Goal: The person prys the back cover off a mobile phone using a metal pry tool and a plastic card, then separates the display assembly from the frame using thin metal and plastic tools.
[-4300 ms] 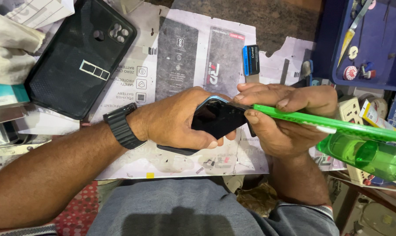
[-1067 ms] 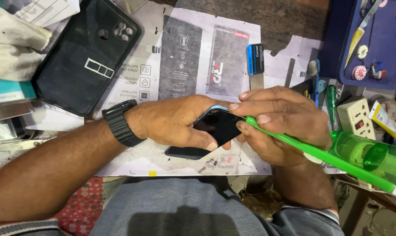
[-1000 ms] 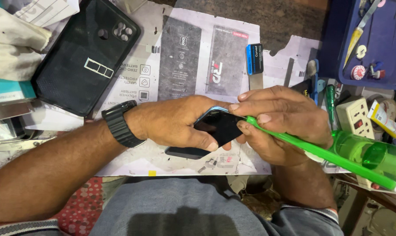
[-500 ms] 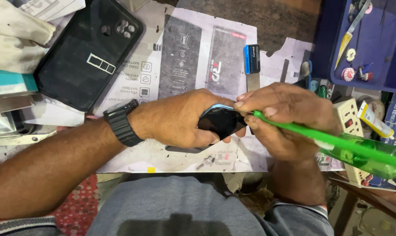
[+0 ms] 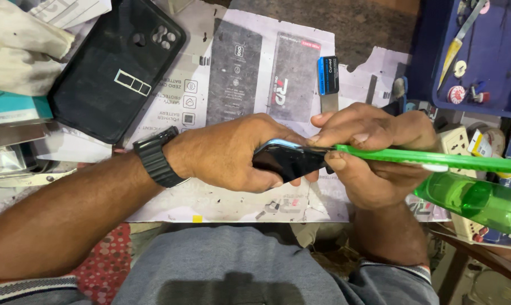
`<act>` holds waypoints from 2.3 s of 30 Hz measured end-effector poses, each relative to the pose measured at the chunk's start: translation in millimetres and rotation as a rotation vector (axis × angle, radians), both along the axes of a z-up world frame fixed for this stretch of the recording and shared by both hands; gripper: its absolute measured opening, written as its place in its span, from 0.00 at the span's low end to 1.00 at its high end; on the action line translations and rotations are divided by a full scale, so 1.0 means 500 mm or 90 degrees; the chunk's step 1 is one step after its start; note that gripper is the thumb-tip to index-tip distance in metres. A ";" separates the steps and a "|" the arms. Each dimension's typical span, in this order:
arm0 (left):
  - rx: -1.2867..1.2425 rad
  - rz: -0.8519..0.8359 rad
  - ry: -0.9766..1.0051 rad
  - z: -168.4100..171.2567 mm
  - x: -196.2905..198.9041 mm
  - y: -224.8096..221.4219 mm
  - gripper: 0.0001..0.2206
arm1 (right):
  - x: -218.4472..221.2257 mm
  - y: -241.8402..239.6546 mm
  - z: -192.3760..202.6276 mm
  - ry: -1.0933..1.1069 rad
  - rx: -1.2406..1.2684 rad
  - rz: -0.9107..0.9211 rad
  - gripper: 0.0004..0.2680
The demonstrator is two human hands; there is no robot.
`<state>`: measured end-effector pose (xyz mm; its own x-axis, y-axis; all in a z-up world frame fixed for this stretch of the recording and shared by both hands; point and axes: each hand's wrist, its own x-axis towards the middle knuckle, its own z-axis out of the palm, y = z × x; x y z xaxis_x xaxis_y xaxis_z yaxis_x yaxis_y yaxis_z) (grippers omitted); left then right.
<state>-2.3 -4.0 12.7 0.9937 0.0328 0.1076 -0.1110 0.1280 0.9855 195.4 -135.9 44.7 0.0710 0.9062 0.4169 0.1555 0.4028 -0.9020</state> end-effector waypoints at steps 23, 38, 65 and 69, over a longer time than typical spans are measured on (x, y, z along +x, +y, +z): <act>-0.016 0.050 -0.033 -0.005 -0.004 0.007 0.23 | -0.023 0.002 -0.008 -0.040 0.051 -0.064 0.12; -0.061 0.037 0.011 -0.009 -0.007 0.010 0.20 | -0.010 -0.003 -0.045 0.179 -0.025 -0.021 0.10; -0.280 0.133 0.016 -0.071 0.000 0.016 0.20 | 0.083 0.012 0.004 -0.502 -0.462 -0.029 0.12; -0.312 0.142 0.113 -0.067 0.002 0.017 0.17 | 0.017 0.024 0.030 -0.726 -0.513 -0.009 0.12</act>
<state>-1.3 4.6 -20.7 0.9586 0.2473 -0.1415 -0.0248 0.5673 0.8231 204.1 -123.8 59.9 0.0609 0.9234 -0.3790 0.9517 -0.1683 -0.2570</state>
